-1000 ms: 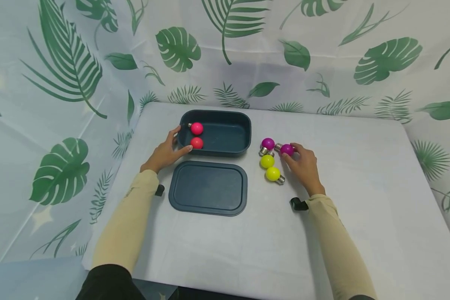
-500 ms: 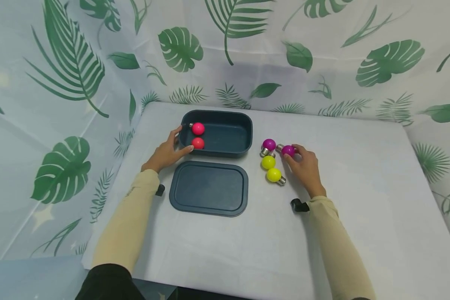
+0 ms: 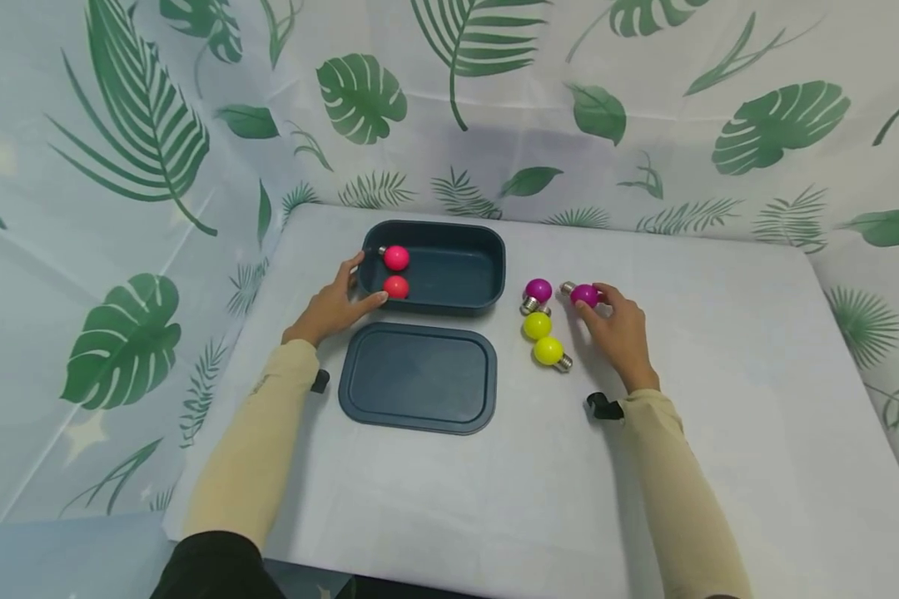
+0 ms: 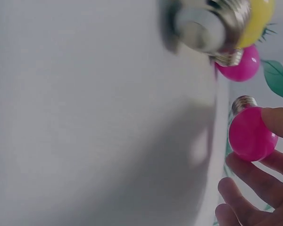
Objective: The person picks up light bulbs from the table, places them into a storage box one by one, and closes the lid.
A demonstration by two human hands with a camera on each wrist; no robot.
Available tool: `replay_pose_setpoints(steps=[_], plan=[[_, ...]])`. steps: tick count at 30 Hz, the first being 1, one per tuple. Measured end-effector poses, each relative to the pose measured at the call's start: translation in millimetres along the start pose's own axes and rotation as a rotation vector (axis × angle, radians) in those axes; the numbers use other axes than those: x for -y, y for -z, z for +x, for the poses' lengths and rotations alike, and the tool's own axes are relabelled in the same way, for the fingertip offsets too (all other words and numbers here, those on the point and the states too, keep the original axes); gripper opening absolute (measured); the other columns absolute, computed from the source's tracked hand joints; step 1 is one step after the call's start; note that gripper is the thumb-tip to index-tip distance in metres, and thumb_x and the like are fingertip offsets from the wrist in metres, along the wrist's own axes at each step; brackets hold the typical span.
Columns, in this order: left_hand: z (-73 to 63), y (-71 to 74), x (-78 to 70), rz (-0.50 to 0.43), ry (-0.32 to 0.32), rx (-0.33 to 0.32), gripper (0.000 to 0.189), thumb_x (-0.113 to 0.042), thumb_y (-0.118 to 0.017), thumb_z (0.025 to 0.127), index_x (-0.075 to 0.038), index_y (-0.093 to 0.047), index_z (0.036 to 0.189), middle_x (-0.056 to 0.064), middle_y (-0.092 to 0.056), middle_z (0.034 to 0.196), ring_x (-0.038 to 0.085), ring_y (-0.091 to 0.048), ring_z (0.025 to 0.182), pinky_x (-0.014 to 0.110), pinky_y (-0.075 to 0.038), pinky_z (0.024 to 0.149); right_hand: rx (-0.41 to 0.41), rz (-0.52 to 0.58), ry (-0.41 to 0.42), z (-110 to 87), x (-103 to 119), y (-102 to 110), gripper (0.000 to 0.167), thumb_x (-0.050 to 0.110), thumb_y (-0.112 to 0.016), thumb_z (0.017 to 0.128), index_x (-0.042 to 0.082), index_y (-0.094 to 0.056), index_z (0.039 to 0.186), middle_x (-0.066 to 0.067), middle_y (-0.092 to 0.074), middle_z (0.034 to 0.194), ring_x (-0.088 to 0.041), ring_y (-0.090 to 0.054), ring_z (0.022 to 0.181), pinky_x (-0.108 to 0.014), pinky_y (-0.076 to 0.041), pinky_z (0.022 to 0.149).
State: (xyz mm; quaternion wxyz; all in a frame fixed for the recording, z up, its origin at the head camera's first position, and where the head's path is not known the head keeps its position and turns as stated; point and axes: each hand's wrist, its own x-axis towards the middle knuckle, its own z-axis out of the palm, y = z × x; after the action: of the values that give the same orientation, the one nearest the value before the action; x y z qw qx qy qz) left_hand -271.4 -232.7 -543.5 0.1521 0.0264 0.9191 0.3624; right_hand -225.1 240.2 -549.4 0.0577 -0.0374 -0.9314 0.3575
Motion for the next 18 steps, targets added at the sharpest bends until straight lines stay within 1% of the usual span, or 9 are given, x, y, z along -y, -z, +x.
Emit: replay_pose_setpoints(steps=[4, 11, 14, 18], plan=[[1.7, 0.1, 1.9, 0.006, 0.006, 0.006, 0.104, -0.074, -0.063, 0.096, -0.036, -0.006, 0.173, 0.018, -0.032, 0.172, 0.045, -0.033, 0.156, 0.070, -0.025, 0.121, -0.037, 0.000, 0.030, 4.0, 4, 4, 0.054, 0.026, -0.068, 0.107, -0.005, -0.055, 0.149, -0.034, -0.062, 0.138, -0.053, -0.053, 0.124, -0.065, -0.039, 0.107], [3.1, -0.3, 3.1, 0.001, 0.012, 0.004, 0.103, -0.072, -0.064, 0.096, -0.036, -0.007, 0.173, 0.018, -0.033, 0.172, 0.046, -0.033, 0.155, 0.070, -0.026, 0.121, -0.073, 0.009, 0.070, 11.3, 14, 7, 0.052, 0.023, -0.070, 0.105, -0.006, -0.058, 0.146, -0.033, -0.065, 0.135, -0.053, -0.054, 0.122, -0.062, -0.036, 0.107], [3.9, -0.9, 3.9, 0.002, 0.014, 0.005, 0.102, -0.071, -0.065, 0.097, -0.036, -0.007, 0.173, 0.018, -0.032, 0.172, 0.046, -0.033, 0.155, 0.070, -0.025, 0.121, -0.078, 0.013, 0.078, 14.2, 20, 8, 0.052, 0.025, -0.069, 0.106, -0.005, -0.058, 0.147, -0.032, -0.065, 0.135, -0.053, -0.054, 0.123, -0.061, -0.036, 0.106], [4.6, -1.6, 3.8, 0.000, 0.011, 0.001, 0.103, -0.073, -0.064, 0.095, -0.037, -0.007, 0.173, 0.017, -0.033, 0.172, 0.045, -0.033, 0.155, 0.069, -0.025, 0.121, -0.072, 0.019, 0.080, 16.3, 29, 11, 0.054, 0.029, -0.069, 0.106, -0.003, -0.058, 0.148, -0.030, -0.065, 0.137, -0.052, -0.054, 0.125, -0.063, -0.038, 0.106]])
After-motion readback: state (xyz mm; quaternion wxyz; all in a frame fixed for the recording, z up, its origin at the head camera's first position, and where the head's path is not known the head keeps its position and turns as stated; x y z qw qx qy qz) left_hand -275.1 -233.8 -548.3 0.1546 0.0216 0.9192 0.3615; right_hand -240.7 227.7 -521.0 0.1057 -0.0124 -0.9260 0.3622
